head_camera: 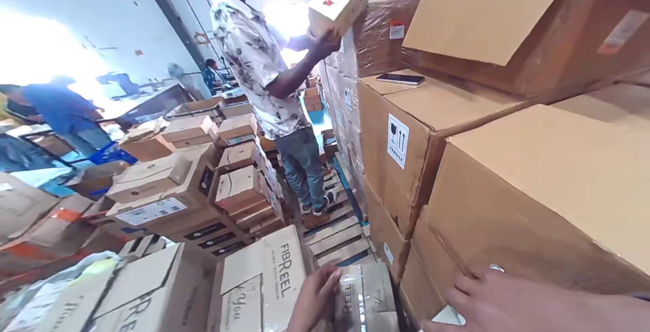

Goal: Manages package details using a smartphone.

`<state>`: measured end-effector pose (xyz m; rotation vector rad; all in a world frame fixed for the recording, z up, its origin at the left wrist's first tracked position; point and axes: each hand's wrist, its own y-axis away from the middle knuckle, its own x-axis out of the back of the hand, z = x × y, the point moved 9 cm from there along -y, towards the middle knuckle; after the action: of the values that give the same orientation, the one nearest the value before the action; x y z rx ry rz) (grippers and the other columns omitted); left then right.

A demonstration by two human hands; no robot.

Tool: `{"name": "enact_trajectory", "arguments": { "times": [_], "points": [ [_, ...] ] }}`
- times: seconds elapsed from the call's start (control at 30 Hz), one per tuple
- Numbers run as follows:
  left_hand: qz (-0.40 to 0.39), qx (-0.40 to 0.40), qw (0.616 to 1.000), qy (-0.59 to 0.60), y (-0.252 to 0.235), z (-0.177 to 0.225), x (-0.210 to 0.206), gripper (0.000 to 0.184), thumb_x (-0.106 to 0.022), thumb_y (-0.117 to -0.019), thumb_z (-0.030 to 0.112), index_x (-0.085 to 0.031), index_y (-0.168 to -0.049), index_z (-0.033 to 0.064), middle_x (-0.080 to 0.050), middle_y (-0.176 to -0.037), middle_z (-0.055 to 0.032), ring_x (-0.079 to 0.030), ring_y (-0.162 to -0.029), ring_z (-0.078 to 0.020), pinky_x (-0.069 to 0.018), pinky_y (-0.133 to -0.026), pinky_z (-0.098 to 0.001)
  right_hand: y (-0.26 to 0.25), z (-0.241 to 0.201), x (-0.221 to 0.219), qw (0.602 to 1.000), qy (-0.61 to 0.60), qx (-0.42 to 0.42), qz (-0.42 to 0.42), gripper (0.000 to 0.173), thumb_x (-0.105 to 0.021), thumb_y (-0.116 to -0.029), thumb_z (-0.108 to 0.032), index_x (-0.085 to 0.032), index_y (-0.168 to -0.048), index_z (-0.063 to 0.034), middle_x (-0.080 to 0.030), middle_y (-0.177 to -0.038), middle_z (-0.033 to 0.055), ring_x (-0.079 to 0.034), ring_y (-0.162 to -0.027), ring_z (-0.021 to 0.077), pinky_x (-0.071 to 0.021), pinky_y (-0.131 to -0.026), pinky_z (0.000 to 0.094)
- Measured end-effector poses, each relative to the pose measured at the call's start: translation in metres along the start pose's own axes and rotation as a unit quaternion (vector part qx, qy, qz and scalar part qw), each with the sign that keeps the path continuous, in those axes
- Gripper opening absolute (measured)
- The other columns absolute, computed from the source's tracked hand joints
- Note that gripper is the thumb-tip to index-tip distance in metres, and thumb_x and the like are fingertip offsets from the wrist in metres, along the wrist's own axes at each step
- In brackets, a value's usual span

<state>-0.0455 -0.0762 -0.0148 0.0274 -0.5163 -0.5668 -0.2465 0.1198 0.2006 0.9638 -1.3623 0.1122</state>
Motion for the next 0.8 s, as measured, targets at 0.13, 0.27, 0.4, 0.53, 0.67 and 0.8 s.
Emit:
{"name": "enact_trajectory", "arguments": {
  "times": [0.13, 0.27, 0.4, 0.53, 0.67, 0.8],
  "points": [
    [0.016, -0.112, 0.987, 0.112, -0.026, 0.083, 0.003, 0.047, -0.056, -0.1022, 0.030, -0.055, -0.139, 0.0014, -0.075, -0.101, -0.0087, -0.074, -0.087, -0.0192, -0.0623, -0.082, -0.0386, 0.001, 0.010, -0.008, 0.998, -0.014, -0.031, -0.049, 0.060, -0.060, -0.0988, -0.017, -0.041, -0.156, -0.0225, -0.063, -0.120, 0.0252, -0.063, -0.106, 0.0456, -0.0516, -0.079, 0.0581],
    [0.061, -0.163, 0.976, 0.133, -0.027, 0.116, 0.030, 0.052, -0.060, -0.1001, 0.025, -0.050, -0.144, 0.0004, -0.074, -0.113, -0.0098, -0.072, -0.102, -0.0219, -0.0597, -0.093, -0.0383, 0.006, 0.016, -0.018, 0.994, -0.025, -0.063, -0.091, 0.061, -0.066, -0.0967, -0.024, -0.044, -0.153, -0.0156, -0.062, -0.120, 0.0252, -0.064, -0.103, 0.0442, -0.0507, -0.082, 0.0581],
    [0.068, -0.173, 0.969, 0.162, -0.018, 0.130, 0.035, 0.058, -0.061, -0.0989, 0.024, -0.043, -0.148, -0.0008, -0.071, -0.123, -0.0124, -0.071, -0.107, -0.0243, -0.0583, -0.097, -0.0392, 0.008, 0.019, -0.025, 0.992, -0.036, -0.072, -0.100, 0.060, -0.070, -0.0937, -0.029, -0.050, -0.148, -0.0131, -0.065, -0.115, 0.0237, -0.066, -0.097, 0.0419, -0.0518, -0.080, 0.0579],
    [0.068, -0.213, 0.957, 0.185, -0.003, 0.153, 0.039, 0.065, -0.061, -0.0996, 0.030, -0.038, -0.152, -0.0014, -0.068, -0.128, -0.0151, -0.070, -0.110, -0.0275, -0.0583, -0.096, -0.0413, 0.006, 0.016, -0.027, 0.987, -0.048, -0.086, -0.129, 0.062, -0.071, -0.0923, -0.029, -0.050, -0.148, -0.0149, -0.065, -0.117, 0.0227, -0.067, -0.093, 0.0404, -0.0523, -0.079, 0.0579],
    [0.077, -0.278, 0.938, 0.194, 0.016, 0.188, 0.056, 0.066, -0.059, -0.1012, 0.031, -0.034, -0.152, -0.0043, -0.067, -0.129, -0.0176, -0.069, -0.111, -0.0300, -0.0586, -0.096, -0.0429, 0.004, 0.010, -0.024, 0.988, -0.051, -0.066, -0.127, 0.062, -0.069, -0.0946, -0.032, -0.047, -0.151, -0.0192, -0.064, -0.117, 0.0232, -0.067, -0.093, 0.0407, -0.0520, -0.077, 0.0584],
    [0.093, -0.327, 0.919, 0.198, 0.030, 0.214, 0.072, 0.073, -0.059, -0.1012, 0.040, -0.032, -0.152, -0.0047, -0.066, -0.129, -0.0184, -0.069, -0.111, -0.0302, -0.0590, -0.096, -0.0420, 0.004, 0.009, -0.024, 0.986, -0.041, -0.058, -0.148, 0.065, -0.070, -0.0948, -0.033, -0.044, -0.153, -0.0188, -0.062, -0.122, 0.0235, -0.065, -0.102, 0.0413, -0.0515, -0.082, 0.0576]
  ]
}}
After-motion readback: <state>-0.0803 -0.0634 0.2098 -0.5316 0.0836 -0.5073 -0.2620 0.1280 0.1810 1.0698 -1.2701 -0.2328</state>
